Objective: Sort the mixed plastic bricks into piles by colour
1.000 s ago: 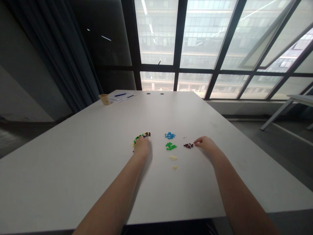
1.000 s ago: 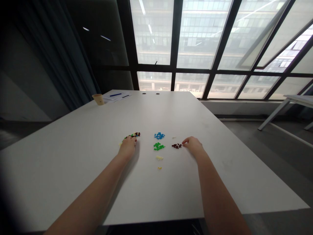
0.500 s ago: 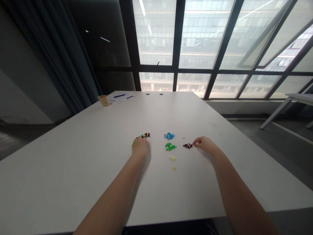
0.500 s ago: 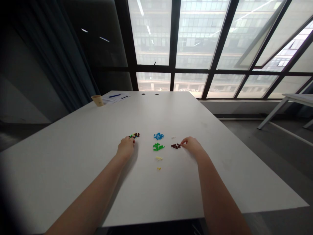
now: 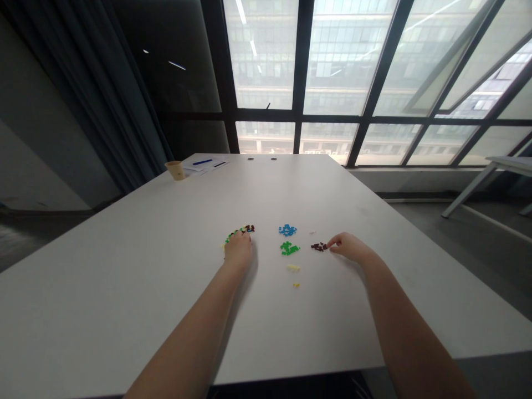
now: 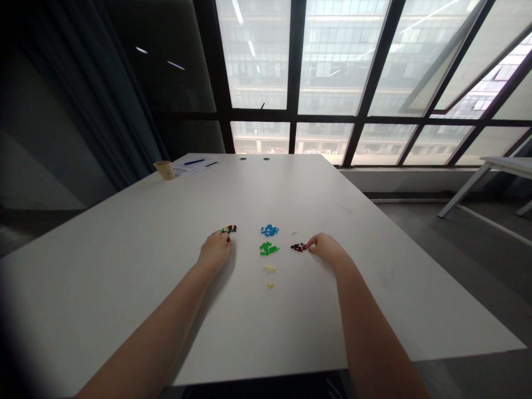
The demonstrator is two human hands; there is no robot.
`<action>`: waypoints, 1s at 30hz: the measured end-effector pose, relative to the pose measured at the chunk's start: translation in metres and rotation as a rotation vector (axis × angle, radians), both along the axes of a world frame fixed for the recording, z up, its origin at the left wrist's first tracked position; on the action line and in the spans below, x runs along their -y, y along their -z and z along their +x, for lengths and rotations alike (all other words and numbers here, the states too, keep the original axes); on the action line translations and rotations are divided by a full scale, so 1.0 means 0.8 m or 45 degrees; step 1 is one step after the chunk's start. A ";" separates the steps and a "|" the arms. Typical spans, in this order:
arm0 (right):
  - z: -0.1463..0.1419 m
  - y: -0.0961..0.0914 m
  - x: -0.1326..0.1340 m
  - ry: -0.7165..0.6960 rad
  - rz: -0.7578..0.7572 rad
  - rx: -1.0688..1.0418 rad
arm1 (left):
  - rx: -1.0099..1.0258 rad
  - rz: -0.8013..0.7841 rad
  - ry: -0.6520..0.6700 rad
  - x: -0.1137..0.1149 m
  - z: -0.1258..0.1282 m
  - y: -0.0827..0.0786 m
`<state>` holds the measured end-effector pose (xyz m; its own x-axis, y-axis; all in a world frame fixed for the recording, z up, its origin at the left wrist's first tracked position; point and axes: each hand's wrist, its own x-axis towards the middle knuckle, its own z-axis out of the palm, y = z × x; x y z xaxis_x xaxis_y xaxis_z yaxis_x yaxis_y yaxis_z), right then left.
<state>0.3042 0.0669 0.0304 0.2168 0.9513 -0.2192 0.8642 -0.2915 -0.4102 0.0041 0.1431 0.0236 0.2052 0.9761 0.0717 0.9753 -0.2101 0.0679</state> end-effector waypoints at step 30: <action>-0.092 -0.003 0.000 -0.390 0.870 -0.209 | 1.976 -0.737 0.500 0.041 0.055 -0.004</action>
<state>0.2303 0.0665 0.0330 -0.0628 0.8993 0.4327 0.7782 0.3156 -0.5430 0.0481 0.1100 0.0268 0.5071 0.8558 0.1019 -0.1773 -0.0121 0.9841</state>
